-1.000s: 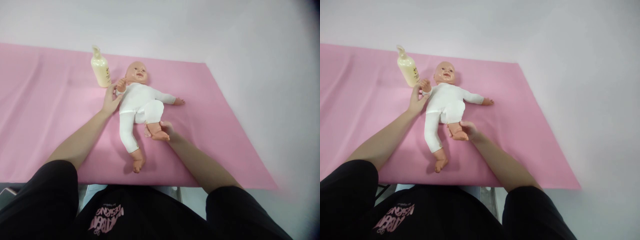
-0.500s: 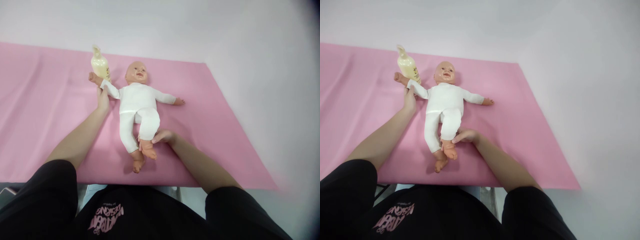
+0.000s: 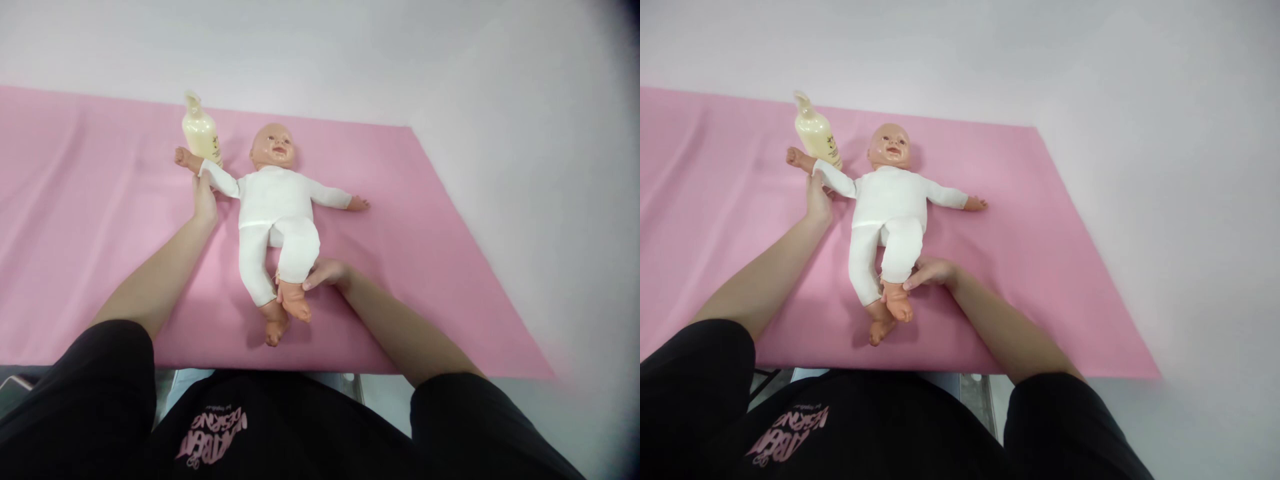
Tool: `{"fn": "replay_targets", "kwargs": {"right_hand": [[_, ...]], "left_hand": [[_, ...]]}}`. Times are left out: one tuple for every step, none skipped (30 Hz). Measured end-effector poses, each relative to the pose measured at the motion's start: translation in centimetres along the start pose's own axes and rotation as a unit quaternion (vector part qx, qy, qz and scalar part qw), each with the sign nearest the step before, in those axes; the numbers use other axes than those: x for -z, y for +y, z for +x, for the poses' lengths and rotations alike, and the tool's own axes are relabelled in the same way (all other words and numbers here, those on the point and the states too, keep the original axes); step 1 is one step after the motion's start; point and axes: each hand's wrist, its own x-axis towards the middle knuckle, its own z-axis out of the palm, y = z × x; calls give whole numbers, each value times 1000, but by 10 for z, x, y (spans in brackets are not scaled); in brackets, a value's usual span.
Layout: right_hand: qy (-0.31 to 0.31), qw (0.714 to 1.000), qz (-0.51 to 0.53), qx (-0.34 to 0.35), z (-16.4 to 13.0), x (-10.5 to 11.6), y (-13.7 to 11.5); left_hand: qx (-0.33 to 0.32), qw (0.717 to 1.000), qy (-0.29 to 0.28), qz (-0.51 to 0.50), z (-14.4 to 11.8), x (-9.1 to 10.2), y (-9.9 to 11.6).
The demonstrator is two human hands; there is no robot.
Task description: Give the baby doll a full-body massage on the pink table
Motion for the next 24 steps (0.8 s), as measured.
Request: {"fn": "replay_targets", "kwargs": {"right_hand": [[-2, 1000, -4, 0, 0, 0, 0], [-1, 1000, -6, 0, -1, 1, 0], [3, 1000, -5, -1, -1, 1, 0], [7, 1000, -1, -3, -1, 0, 0], [11, 1000, 2, -7, -1, 0, 0], [13, 1000, 5, -9, -1, 0, 0], [12, 1000, 7, -12, -1, -1, 0], [9, 1000, 8, -14, -1, -1, 0], [8, 1000, 9, -14, -1, -2, 0], [7, 1000, 10, -11, -1, -2, -1], [6, 1000, 11, -6, 0, -2, -1], [5, 1000, 13, 1, 0, -2, 0], [4, 1000, 17, 11, 1, -2, 0], [2, 1000, 22, 22, 1, -2, 1], [0, 999, 29, 32, 2, -2, 2], [0, 998, 37, 41, 2, -1, 3], [3, 998, 46, 49, 2, -1, 5], [8, 997, 53, 56, 2, 0, 6], [16, 996, 58, 62, 1, 1, 8], [26, 996, 62, 66, 1, 1, 9], [39, 995, 66, 68, 0, 2, 10], [53, 994, 70, 68, 0, 3, 10], [69, 992, 75, 68, -1, 3, 11], [85, 991, 79, 70, -1, 3, 10]], "left_hand": [[9, 1000, 13, -7, -2, -2, 3], [18, 999, 26, -13, -4, -4, 6], [27, 999, 36, -17, -6, -5, 8], [34, 999, 39, -18, -6, -6, 9], [37, 998, 39, -19, -7, -7, 10], [36, 998, 38, -18, -7, -6, 10], [32, 999, 35, -14, -6, -6, 9], [27, 999, 31, -8, -6, -5, 8], [19, 1000, 24, 1, -6, -4, 8], [9, 1000, 15, 14, -5, -3, 7], [-3, 1000, 6, 30, -6, -2, 7], [-16, 999, -4, 47, -6, -1, 7], [-31, 997, -15, 65, -7, -1, 8], [-49, 995, -26, 82, -9, -1, 9], [-69, 992, -37, 97, -10, -2, 10], [-89, 989, -50, 111, -12, -3, 10], [-109, 984, -62, 123, -14, -4, 11], [-127, 980, -74, 135, -15, -5, 11], [-138, 976, -83, 146, -16, -6, 11], [-144, 973, -91, 157, -18, -7, 10], [-147, 970, -99, 167, -19, -8, 10], [-148, 967, -108, 175, -20, -9, 10], [-149, 965, -116, 182, -21, -9, 10], [-151, 962, -125, 189, -22, -9, 11]]}}
